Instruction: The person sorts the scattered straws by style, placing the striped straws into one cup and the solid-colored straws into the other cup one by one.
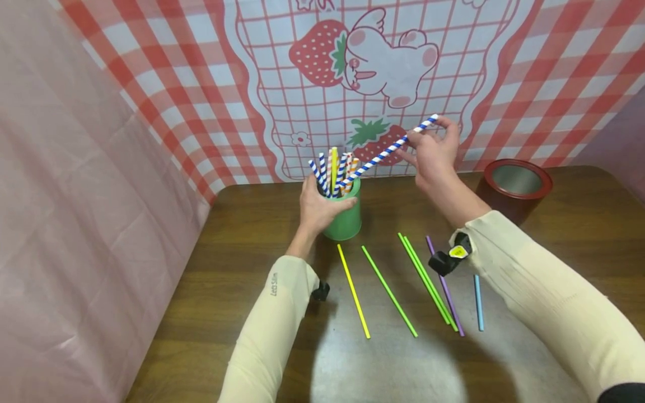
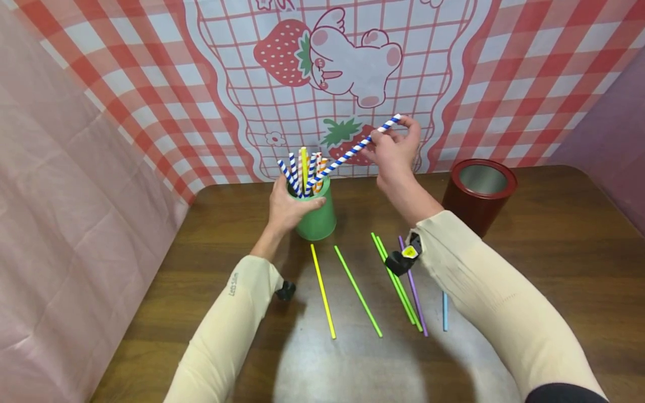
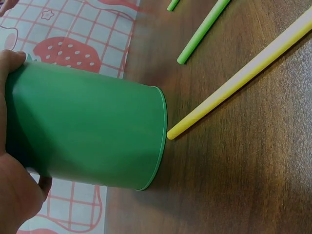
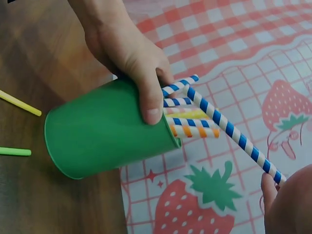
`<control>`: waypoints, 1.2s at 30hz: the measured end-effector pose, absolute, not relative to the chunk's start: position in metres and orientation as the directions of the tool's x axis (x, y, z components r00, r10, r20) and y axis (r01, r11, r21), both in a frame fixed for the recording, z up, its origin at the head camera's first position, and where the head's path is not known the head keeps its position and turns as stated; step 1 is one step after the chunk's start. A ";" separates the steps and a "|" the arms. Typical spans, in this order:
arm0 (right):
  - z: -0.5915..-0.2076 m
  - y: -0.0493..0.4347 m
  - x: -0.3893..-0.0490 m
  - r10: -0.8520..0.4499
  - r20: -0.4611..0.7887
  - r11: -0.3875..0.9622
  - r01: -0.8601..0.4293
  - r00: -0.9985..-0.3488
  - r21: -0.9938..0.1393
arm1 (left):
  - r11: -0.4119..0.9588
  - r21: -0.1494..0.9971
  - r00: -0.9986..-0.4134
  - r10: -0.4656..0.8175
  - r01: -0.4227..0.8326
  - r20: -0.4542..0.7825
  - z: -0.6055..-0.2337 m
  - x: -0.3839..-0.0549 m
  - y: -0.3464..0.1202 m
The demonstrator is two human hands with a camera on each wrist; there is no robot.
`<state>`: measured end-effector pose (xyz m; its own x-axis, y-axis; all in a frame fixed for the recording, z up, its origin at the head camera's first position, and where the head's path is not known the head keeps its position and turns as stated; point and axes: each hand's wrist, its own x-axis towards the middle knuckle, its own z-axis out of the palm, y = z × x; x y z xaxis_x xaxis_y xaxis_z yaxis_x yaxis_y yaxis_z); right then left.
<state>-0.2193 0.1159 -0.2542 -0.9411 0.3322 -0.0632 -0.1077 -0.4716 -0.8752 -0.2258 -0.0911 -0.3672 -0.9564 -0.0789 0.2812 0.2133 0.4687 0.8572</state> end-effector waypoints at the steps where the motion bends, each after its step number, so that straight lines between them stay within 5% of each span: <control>1: -0.253 0.112 -0.221 0.345 -0.034 -0.446 -0.132 -0.938 -0.885 | 0.469 0.858 -0.957 -0.079 0.211 0.279 -0.367 -0.226 -0.091; 9: -0.260 0.080 -0.229 0.362 0.224 -0.212 -0.314 -0.905 -0.925 | 0.467 0.859 -0.958 -0.078 0.210 0.277 -0.368 -0.227 -0.092; 21: -0.283 0.051 -0.233 0.184 0.423 0.272 -0.367 -0.887 -0.889 | 0.482 0.848 -0.956 -0.068 0.220 0.287 -0.366 -0.226 -0.092; 36: -0.283 0.067 -0.233 0.107 0.423 0.329 -0.369 -0.900 -0.869 | 0.473 0.852 -0.955 -0.067 0.225 0.289 -0.368 -0.227 -0.092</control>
<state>-0.2328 0.0667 -0.2827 -0.9000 0.1068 0.4225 -0.3691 0.3286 -0.8693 -0.2273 -0.0918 -0.3678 -0.9550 -0.0667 0.2890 0.2247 0.4731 0.8519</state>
